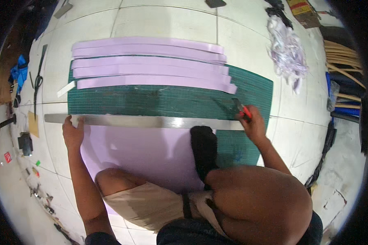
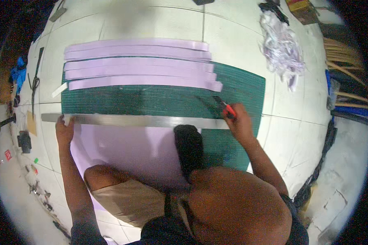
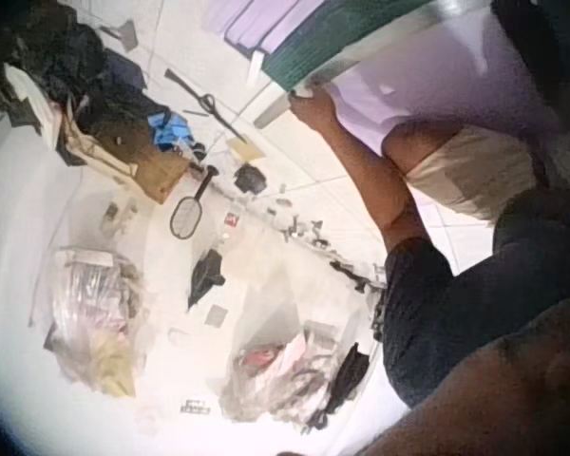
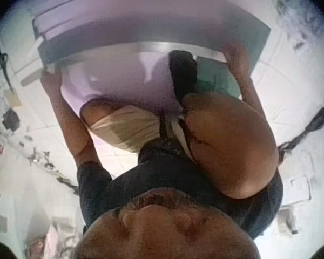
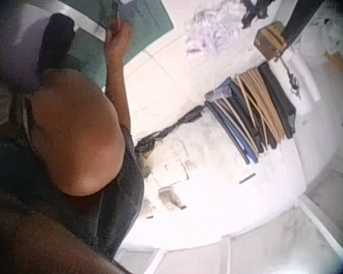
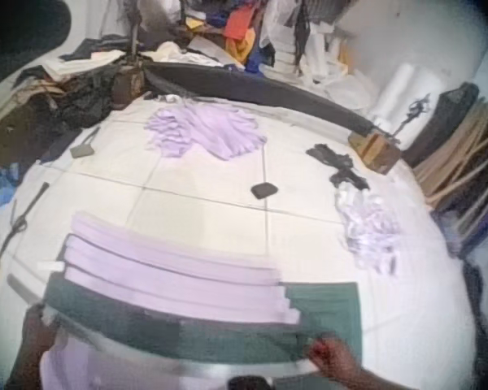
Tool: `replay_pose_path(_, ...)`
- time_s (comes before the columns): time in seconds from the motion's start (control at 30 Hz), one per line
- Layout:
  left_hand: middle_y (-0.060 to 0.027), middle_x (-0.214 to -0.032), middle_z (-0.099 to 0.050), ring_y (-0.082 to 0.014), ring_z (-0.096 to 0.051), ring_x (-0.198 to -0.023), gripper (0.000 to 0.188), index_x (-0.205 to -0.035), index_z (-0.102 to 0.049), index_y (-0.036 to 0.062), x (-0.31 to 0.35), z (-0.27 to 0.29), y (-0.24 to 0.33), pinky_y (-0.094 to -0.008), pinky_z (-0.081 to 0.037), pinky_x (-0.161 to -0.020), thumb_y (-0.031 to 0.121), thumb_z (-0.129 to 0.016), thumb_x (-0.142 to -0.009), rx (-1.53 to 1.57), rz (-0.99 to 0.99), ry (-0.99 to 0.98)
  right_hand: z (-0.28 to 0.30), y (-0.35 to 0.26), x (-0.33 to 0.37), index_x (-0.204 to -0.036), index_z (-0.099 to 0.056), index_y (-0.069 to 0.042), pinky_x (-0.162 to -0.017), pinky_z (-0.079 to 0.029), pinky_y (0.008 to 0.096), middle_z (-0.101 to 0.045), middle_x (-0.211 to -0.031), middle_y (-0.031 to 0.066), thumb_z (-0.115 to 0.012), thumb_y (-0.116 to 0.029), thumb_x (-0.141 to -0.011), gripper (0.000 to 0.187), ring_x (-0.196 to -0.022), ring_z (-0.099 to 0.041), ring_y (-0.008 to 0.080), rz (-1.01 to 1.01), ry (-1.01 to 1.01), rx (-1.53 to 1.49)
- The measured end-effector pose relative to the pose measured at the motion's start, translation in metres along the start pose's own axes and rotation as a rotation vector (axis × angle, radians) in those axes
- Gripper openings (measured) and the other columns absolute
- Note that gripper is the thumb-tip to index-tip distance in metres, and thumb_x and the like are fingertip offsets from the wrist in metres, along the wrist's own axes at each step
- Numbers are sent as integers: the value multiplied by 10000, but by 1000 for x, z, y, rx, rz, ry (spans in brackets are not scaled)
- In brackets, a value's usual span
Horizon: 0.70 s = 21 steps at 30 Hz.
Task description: The person uses a utility knife and a metal ruler to cut long strips from a sheet of purple foam on a green cutting mat.
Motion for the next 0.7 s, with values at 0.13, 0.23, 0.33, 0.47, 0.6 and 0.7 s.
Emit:
replay_pose_path(0.13, -283, -1107, -652, -423, -614, -1073, 538, -1227, -596, -20, 29, -30, 16, -454, -493, -943, 291, -753, -818, -65, -134, -21, -23, 17, 27, -1101, -576, -45, -873, -480, 450, -599, -1105, 166, -813, -215, -790, 426, -1065, -593, 363, 21, -93, 45)
replay_pose_path(0.23, -288, -1199, -596, -436, -561, -1108, 611, -1261, -565, -50, 29, -26, 0, -479, -453, -980, 317, -755, -811, 54, -110, -55, -36, 3, 29, -1059, -589, -45, -872, -448, 473, -591, -1075, 168, -839, -277, -736, 470, -1036, -570, 377, 192, -68, 57)
replay_pose_path(0.33, -280, -1207, -598, -420, -556, -1138, 655, -1258, -556, -64, 37, -29, 5, -482, -447, -993, 347, -772, -796, 1, -99, -21, -34, -5, 29, -1001, -594, -40, -828, -429, 501, -580, -1002, 175, -853, -351, -669, 523, -958, -555, 398, 350, 47, 41)
replay_pose_path(0.47, -274, -1213, -576, -436, -519, -1181, 715, -1307, -486, -21, 36, -28, 17, -496, -419, -1020, 319, -797, -760, 137, -216, 114, -38, 24, 15, -978, -572, -39, -801, -436, 489, -552, -957, 186, -876, -303, -623, 537, -938, -553, 407, 267, -96, -30)
replay_pose_path(0.6, -271, -1247, -482, -431, -493, -1167, 632, -1257, -465, -5, 53, -27, -14, -481, -419, -1011, 221, -765, -748, 297, -100, 105, -51, 18, 26, -958, -553, -40, -776, -455, 460, -538, -930, 178, -856, -231, -600, 507, -890, -563, 385, 135, -171, -179)
replay_pose_path(0.7, -252, -1214, -433, -424, -469, -1130, 566, -1192, -455, -5, 60, -23, -15, -462, -414, -1008, 165, -736, -731, 374, -29, 141, -50, 7, 35, -940, -537, -38, -747, -468, 434, -540, -885, 153, -851, -224, -581, 512, -820, -572, 345, 147, -189, -226)
Point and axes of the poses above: each hand's wrist, its own x-axis away from the middle knuckle, its own z-axis out of the back of the hand, y = z × x, the point moved 5 cm from there along -x, towards the middle knuckle
